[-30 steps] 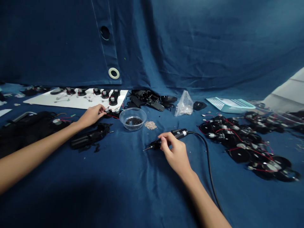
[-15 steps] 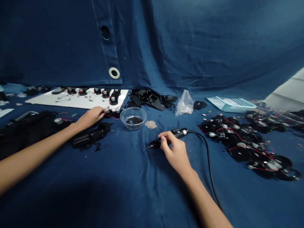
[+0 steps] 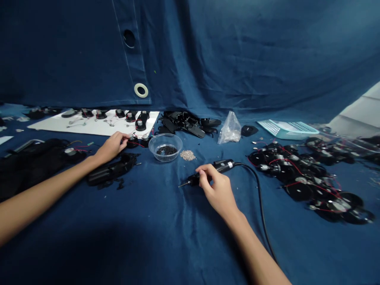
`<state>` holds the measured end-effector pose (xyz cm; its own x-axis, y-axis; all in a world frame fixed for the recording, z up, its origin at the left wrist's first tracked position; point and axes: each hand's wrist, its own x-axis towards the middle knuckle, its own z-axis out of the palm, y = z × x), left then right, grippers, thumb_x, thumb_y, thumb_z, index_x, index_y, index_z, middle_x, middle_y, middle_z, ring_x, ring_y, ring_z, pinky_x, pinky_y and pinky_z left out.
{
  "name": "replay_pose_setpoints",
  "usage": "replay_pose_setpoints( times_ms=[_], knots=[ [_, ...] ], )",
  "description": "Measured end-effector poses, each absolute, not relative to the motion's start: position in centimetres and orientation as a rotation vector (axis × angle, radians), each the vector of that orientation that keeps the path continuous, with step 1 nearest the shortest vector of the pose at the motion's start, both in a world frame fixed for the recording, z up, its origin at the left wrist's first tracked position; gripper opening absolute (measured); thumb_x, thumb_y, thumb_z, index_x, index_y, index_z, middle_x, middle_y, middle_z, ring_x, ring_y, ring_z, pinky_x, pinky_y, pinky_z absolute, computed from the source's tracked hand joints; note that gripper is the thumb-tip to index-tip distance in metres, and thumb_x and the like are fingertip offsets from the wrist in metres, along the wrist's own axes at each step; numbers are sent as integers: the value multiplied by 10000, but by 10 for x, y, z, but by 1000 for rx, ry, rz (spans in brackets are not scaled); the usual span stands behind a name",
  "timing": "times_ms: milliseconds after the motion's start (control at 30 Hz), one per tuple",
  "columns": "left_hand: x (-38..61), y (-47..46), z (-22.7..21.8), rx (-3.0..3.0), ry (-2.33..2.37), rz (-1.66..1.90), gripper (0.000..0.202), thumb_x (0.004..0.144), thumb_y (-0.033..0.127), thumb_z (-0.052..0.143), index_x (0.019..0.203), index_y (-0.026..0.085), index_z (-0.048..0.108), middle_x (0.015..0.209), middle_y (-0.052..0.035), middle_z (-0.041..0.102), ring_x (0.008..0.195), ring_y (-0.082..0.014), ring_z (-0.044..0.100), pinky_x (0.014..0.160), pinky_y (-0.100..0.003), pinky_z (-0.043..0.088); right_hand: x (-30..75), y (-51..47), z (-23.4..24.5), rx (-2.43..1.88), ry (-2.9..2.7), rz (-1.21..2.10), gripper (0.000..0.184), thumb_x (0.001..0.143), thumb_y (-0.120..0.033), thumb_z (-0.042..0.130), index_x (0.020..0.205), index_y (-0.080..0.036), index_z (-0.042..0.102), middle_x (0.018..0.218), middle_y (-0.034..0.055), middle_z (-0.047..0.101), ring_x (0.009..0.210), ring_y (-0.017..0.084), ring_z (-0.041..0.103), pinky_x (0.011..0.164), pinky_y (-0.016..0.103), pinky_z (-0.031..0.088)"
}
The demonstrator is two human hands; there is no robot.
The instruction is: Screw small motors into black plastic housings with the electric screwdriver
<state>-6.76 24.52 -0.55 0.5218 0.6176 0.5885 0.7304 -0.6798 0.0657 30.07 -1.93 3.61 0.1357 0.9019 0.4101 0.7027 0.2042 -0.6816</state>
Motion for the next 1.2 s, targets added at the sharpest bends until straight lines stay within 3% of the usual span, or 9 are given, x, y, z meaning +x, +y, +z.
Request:
replay_pose_setpoints(
  times_ms=[467, 567, 733, 967, 1200],
  knots=[
    [-70, 238, 3, -2672, -1096, -759, 256, 947, 264, 392, 1073, 167, 592, 1013, -95, 590, 902, -205, 607, 874, -348, 498, 300, -19, 38, -1556, -1621, 282, 219, 975, -345, 462, 987, -198, 624, 640, -36, 597, 589, 108, 585, 614, 235, 429],
    [-69, 235, 5, -2682, -1106, -703, 291, 955, 275, 380, 1130, 185, 594, 1046, -97, 580, 911, -205, 606, 890, -350, 497, 299, -20, 39, -1560, -1620, 296, 229, 976, -352, 459, 992, -195, 625, 647, -28, 599, 597, 115, 587, 616, 241, 430],
    [-68, 234, 6, -2667, -1140, -680, 273, 955, 285, 372, 1060, 185, 604, 1054, -95, 578, 938, -211, 607, 918, -354, 493, 298, -21, 39, -1567, -1620, 306, 244, 978, -364, 454, 996, -194, 628, 654, -22, 598, 596, 121, 579, 613, 249, 423],
    [-73, 237, 7, -2615, -1121, -655, 290, 953, 428, 472, 1057, 174, 567, 1059, -109, 587, 1048, -262, 561, 965, -396, 453, 300, -20, 38, -1571, -1627, 325, 234, 978, -368, 461, 996, -204, 627, 667, -28, 601, 602, 113, 579, 630, 250, 426],
    [-76, 241, 8, -2703, -1037, -631, 279, 987, 405, 415, 1063, 182, 564, 1063, -96, 627, 1022, -238, 579, 948, -378, 460, 300, -20, 39, -1574, -1628, 328, 246, 977, -373, 455, 999, -196, 626, 651, -25, 602, 598, 118, 582, 625, 252, 427]
  ],
)
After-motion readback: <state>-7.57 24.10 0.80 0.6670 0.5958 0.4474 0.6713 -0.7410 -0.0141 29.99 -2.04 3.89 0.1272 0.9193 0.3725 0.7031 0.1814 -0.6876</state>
